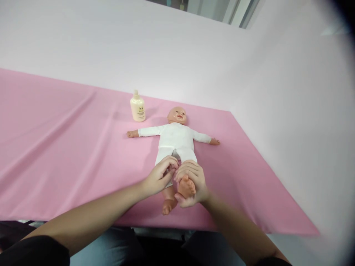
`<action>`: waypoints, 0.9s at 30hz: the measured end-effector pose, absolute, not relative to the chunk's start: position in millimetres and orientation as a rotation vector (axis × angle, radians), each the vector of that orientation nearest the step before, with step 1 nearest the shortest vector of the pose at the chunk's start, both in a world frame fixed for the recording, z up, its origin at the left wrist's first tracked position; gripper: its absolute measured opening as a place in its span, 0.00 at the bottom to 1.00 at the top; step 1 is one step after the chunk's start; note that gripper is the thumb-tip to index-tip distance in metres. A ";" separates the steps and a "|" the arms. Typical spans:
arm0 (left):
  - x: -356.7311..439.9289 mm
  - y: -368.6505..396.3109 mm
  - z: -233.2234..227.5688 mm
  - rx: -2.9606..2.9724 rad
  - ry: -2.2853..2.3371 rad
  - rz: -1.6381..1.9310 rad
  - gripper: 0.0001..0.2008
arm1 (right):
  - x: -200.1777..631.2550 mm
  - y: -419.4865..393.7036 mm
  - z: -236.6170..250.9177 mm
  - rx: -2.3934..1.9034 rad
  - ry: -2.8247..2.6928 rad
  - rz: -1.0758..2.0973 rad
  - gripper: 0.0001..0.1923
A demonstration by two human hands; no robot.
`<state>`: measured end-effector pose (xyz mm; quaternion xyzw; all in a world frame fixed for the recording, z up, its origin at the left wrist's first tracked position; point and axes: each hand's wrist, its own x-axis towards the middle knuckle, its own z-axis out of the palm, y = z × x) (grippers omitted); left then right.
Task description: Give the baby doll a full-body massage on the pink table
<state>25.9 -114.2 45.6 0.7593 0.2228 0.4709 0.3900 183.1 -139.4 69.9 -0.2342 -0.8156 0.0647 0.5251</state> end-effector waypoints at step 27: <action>24.4 -112.7 27.6 2.281 0.432 1.140 0.35 | 183.4 -143.1 69.3 -0.401 -1.971 0.238 0.17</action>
